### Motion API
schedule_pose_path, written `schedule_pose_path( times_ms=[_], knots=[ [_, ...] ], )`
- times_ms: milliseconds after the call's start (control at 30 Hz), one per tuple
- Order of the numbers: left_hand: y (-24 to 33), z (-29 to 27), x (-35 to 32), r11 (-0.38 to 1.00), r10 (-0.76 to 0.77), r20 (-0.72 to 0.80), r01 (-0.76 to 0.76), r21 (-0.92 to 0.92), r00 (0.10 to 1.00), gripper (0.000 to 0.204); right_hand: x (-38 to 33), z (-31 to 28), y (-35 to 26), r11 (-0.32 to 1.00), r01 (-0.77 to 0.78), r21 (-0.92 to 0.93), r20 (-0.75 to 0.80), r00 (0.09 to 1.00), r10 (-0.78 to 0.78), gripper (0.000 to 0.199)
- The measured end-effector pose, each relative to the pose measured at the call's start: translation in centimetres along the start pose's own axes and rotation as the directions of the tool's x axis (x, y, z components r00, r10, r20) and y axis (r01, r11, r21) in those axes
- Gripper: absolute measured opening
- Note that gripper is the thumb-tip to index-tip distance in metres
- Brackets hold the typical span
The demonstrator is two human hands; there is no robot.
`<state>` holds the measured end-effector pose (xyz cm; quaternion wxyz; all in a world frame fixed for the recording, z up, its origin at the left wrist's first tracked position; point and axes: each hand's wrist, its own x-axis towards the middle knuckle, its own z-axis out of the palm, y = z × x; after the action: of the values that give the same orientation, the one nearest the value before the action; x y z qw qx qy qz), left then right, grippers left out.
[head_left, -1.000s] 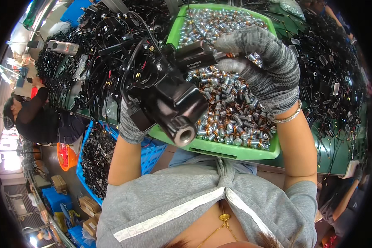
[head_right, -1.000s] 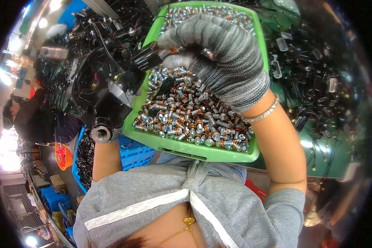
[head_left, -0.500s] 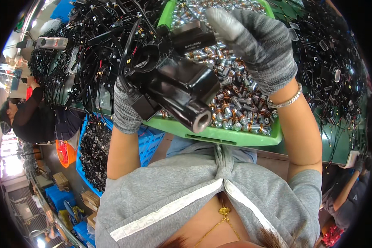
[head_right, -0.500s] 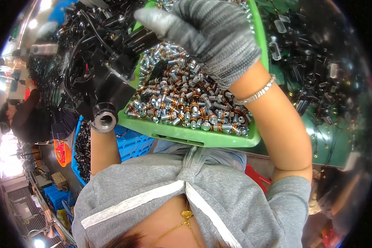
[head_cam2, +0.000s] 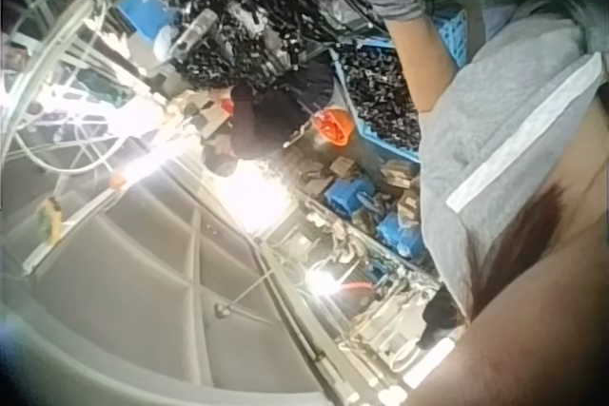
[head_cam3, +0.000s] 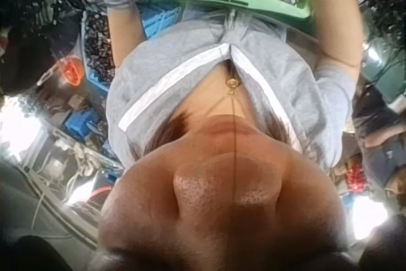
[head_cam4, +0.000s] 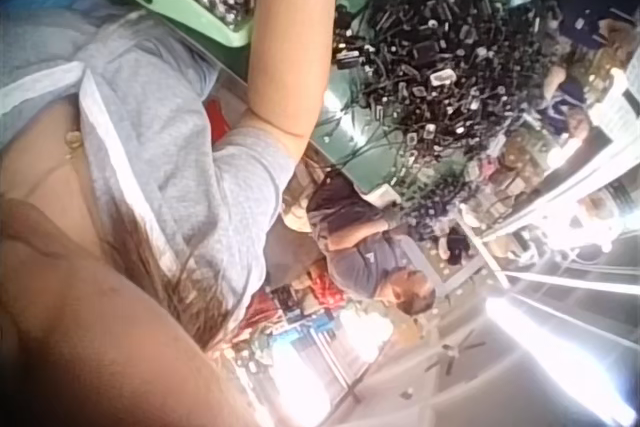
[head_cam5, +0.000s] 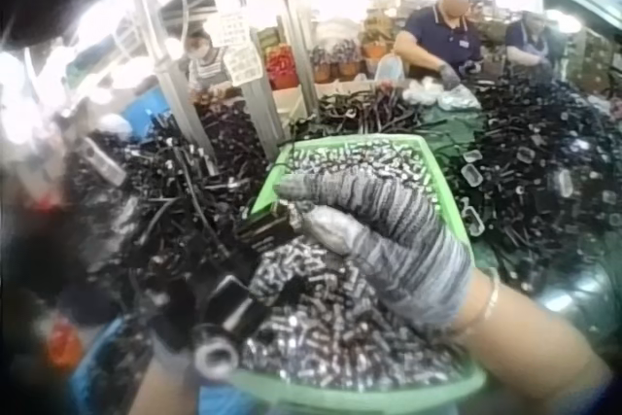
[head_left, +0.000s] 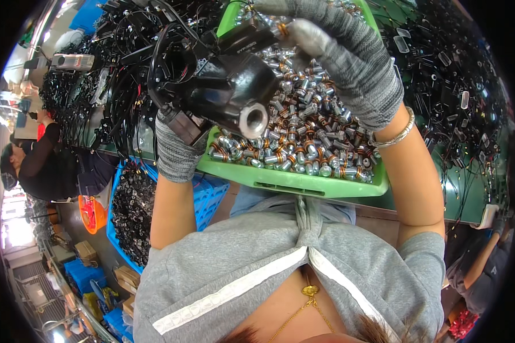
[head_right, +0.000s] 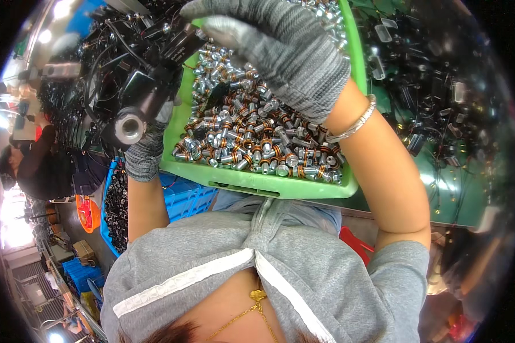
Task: The worker is assembling small hardware components by inserting silver metal parts into black plastic housings at a manual workstation.
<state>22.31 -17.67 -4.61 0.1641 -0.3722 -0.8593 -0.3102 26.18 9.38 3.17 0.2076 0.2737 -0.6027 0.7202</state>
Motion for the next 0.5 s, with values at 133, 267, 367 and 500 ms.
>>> schedule_pose_path(
  times_ms=[133,267,367,500],
  knots=[
    [2.2,-1.0,0.7,0.998,-0.068,0.005,0.068,0.002,0.998,0.036,-0.3,-1.3,0.1,0.931,0.109,-0.349,0.045,0.994,-0.099,0.027],
    [2.7,-1.4,0.9,0.997,-0.051,0.026,0.049,0.066,0.998,0.036,-0.7,-2.3,-0.7,0.864,-0.056,-0.5,0.065,0.993,0.102,0.029],
    [2.1,-1.1,0.9,0.998,-0.034,0.035,0.033,0.045,0.999,0.036,-1.0,-2.7,-1.1,0.845,-0.129,-0.519,0.02,0.986,0.163,0.032],
    [-1.6,0.3,-0.2,0.982,0.057,0.017,-0.059,0.177,0.998,0.037,0.8,-1.9,1.4,0.963,0.221,-0.151,0.136,0.97,-0.201,0.04]
  ],
)
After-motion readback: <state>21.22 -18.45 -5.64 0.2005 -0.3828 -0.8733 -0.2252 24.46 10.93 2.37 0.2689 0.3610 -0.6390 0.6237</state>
